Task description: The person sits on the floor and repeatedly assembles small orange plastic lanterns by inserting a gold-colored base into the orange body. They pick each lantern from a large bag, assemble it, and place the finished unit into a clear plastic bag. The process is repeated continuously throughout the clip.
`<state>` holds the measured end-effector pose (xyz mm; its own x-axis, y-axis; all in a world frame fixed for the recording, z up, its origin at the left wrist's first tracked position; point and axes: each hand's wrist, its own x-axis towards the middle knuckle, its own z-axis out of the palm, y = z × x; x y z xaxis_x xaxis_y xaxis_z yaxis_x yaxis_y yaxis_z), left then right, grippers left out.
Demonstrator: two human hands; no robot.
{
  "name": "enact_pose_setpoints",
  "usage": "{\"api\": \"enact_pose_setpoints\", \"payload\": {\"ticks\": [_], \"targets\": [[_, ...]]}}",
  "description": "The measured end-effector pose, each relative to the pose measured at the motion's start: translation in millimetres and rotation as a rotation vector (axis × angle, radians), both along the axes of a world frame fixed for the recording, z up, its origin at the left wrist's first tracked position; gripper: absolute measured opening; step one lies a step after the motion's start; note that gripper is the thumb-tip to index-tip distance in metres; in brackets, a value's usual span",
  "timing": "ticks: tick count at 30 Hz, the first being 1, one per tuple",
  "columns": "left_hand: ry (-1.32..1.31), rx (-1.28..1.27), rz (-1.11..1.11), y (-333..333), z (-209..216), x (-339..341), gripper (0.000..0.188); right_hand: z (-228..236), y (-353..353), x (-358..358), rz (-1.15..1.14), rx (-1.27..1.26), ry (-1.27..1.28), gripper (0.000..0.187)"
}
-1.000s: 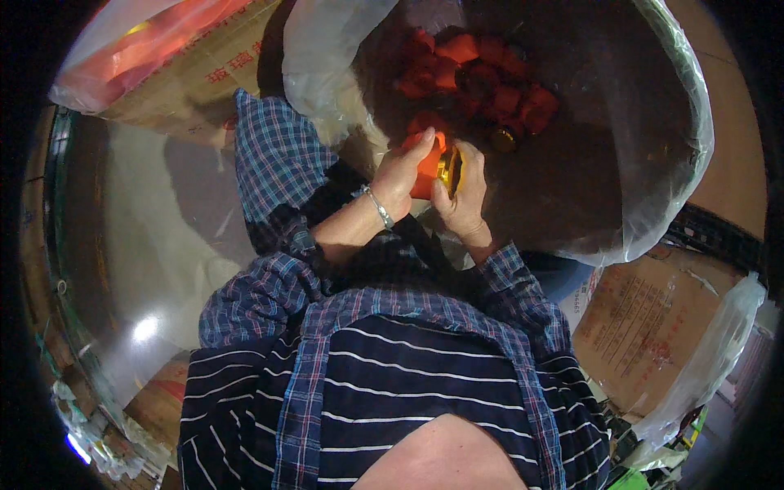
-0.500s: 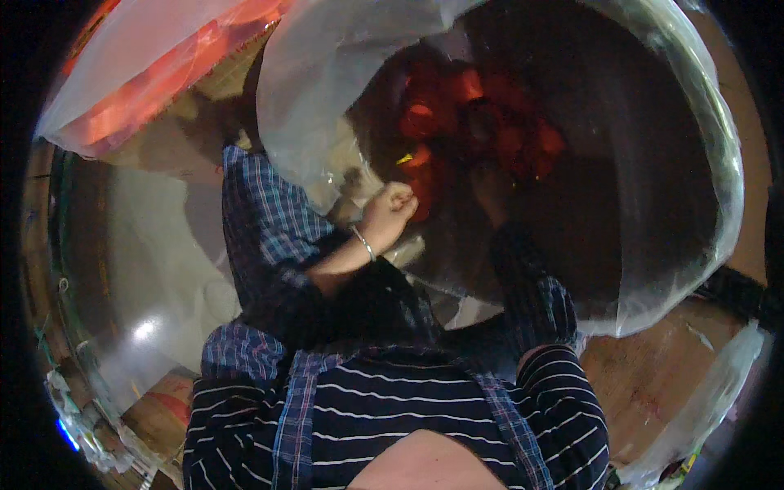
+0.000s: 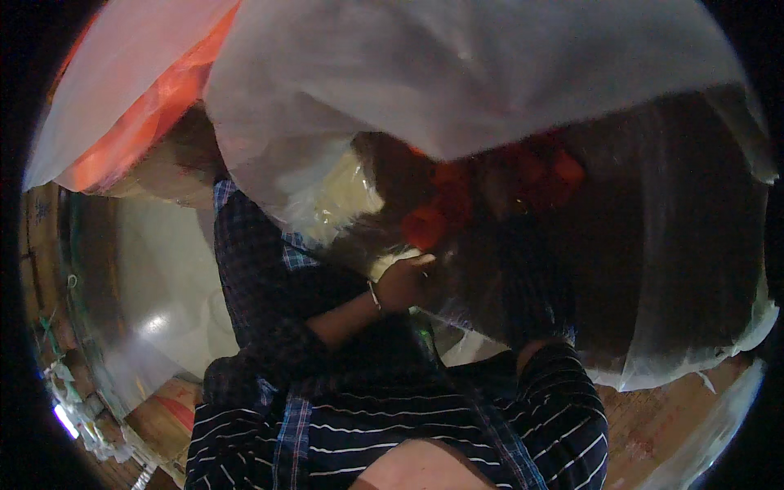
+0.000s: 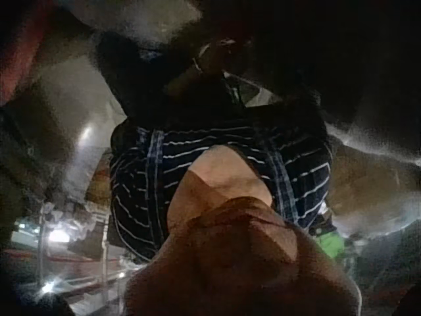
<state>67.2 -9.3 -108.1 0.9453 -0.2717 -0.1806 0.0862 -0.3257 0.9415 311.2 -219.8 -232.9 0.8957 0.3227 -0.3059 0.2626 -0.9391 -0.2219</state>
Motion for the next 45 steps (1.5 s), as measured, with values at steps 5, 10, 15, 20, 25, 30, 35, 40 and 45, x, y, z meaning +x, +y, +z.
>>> {"api": "enact_pose_setpoints", "payload": {"ticks": [5,10,15,20,25,30,35,40,45], "targets": [[0.123,-0.1,-0.008,-1.7,11.1,1.5,0.024,25.9,-15.4,-66.5,-0.205,0.286,-0.334,0.031],[0.253,-0.039,-0.065,-1.1,11.2,2.0,0.028,-3.8,-57.2,-69.2,-0.3,0.214,-0.456,0.031],[0.083,0.062,-0.115,-1.6,0.2,-4.6,0.024,-41.0,-88.7,-24.8,-0.347,0.08,-0.332,0.03],[0.112,0.113,-0.07,-0.9,-9.7,-3.3,0.024,-50.1,-92.4,-16.2,-0.29,0.091,-0.238,0.03],[0.122,0.038,0.003,1.5,-11.4,3.5,0.027,-25.0,-84.0,-60.3,-0.196,0.344,-0.191,0.029],[0.152,0.106,0.006,4.2,-1.4,1.2,0.02,9.1,-72.4,-114.2,-0.08,0.19,-0.103,0.027],[0.142,0.136,0.007,7.2,-5.6,-4.8,0.02,20.9,-89.2,-120.7,-0.2,0.241,-0.15,0.026],[0.16,0.138,-0.066,4.1,-20.9,-6.3,0.024,4.0,-127.5,-78.7,-0.305,0.166,-0.217,0.026],[0.174,0.123,-0.163,-1.1,-27.6,-7.5,0.03,-28.4,-157.6,-21.1,-0.364,0.023,-0.218,0.025]]}}
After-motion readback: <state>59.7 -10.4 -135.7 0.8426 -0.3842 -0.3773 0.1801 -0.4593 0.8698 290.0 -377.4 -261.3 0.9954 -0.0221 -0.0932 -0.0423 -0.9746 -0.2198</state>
